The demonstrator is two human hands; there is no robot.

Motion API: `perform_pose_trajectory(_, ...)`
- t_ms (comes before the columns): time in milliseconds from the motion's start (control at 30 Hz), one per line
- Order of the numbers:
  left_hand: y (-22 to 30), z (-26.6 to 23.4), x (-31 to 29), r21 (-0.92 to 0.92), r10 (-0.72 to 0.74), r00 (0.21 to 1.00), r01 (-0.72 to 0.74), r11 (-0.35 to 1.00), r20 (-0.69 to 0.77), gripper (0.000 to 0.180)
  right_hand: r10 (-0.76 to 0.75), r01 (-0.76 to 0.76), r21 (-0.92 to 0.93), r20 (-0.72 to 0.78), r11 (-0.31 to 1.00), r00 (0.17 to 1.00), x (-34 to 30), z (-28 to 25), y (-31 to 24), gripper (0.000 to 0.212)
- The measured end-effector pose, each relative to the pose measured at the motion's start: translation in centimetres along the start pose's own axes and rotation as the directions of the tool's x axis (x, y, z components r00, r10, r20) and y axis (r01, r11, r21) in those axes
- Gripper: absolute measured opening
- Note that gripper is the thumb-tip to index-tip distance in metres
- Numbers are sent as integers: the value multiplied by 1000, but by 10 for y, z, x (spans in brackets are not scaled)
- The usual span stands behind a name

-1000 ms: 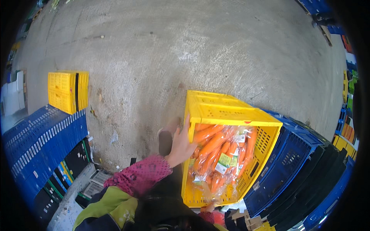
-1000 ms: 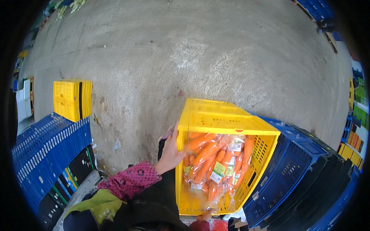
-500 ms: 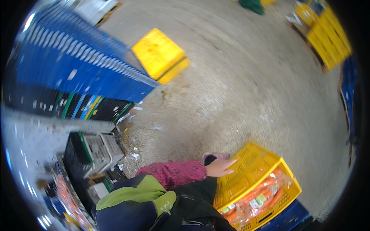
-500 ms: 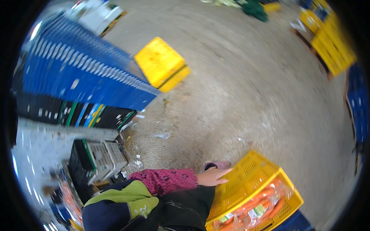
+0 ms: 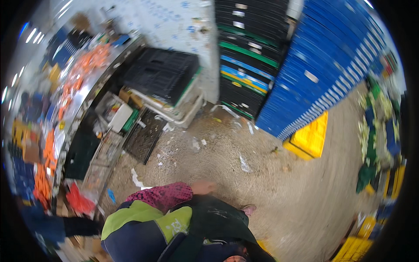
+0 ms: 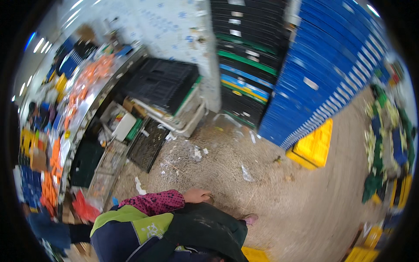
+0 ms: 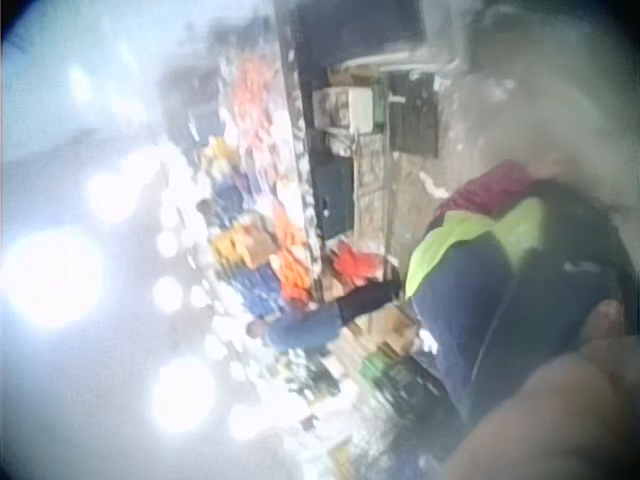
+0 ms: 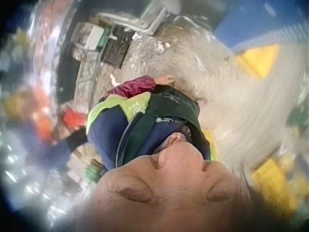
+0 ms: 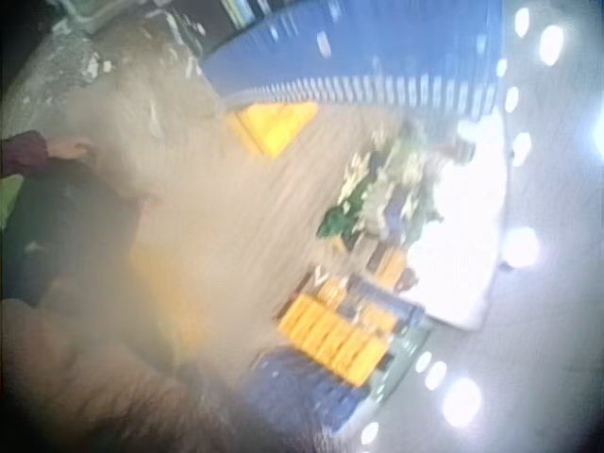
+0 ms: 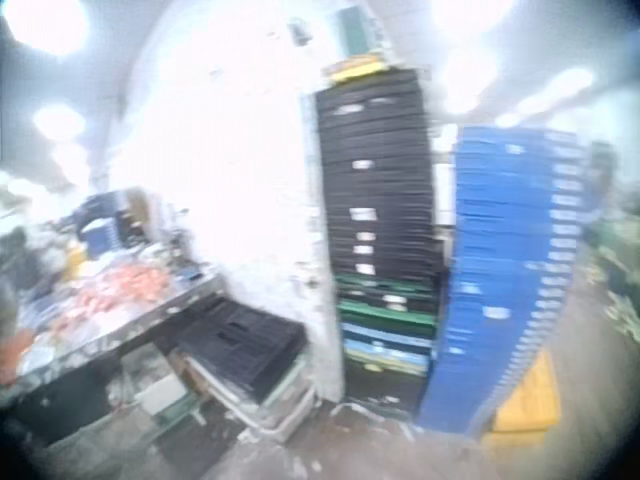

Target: The person places carrots into plastic bags and secures each bag with a gold-colored wire tie before placing the finished bags into a black crate.

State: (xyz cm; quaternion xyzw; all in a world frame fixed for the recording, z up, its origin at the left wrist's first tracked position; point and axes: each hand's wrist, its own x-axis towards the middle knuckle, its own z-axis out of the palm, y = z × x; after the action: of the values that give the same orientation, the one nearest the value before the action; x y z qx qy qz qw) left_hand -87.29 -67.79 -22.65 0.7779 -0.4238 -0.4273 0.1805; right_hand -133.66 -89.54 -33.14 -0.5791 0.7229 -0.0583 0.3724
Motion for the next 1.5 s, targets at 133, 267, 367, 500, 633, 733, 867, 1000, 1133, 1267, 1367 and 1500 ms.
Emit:
perform_pose_trajectory(133, -34, -16, -14, -192, -155, 964, 114, 975, -217, 37, -138, 178, -126, 275, 976, 952, 18, 43, -83, 34)
perform_pose_trajectory(267, -51, -2, -3, -472, -264, 905, 83, 878, -333, 47, -202, 313, -196, 438, 929, 876, 41, 66, -136, 33)
perform_pose_trajectory(367, -43, 1, 25, -393, -364, 859, 214, 894, -360, 37, -186, 360, -255, 522, 897, 833, 62, 74, -143, 33)
perform_pose_trajectory(500, -31, -38, 62, -574, -320, 857, 36, 818, -403, 31, -145, 426, -354, 603, 833, 784, 117, 99, -145, 32)
perform_pose_trajectory(633, -28, -76, 70, -517, -333, 857, 94, 851, -393, 37, -166, 543, -400, 673, 738, 721, 162, 149, -169, 32)
perform_pose_trajectory(733, -41, -76, 55, -489, -358, 808, 101, 867, -468, 40, -251, 654, -366, 714, 662, 654, 169, 211, -211, 31)
perform_pose_trajectory(867, -73, -56, 9, -458, -283, 820, 28, 889, -498, 41, -476, 810, -169, 735, 561, 483, 130, 280, -303, 29)
perform_pose_trajectory(1000, -109, -71, -46, -634, -490, 782, 162, 757, -386, 45, -553, 822, 32, 755, 568, 352, 45, 343, -400, 25)
perform_pose_trajectory(1133, -184, -99, -93, -687, -581, 647, 118, 717, -495, 44, -677, 915, 209, 731, 345, 88, -68, 423, -500, 21)
perform_pose_trajectory(1267, -249, -181, -138, -692, -684, 558, 248, 678, -470, 44, -827, 860, 435, 561, 267, -27, -187, 479, -620, 14)
perform_pose_trajectory(1367, -300, -231, -160, -654, -643, 509, 191, 732, -572, 43, -927, 818, 575, 311, 9, -208, -266, 529, -715, 12)
perform_pose_trajectory(1500, -352, -311, -157, -577, -554, 526, 139, 805, -645, 43, -937, 832, 554, 270, -37, -222, -314, 615, -828, 14)
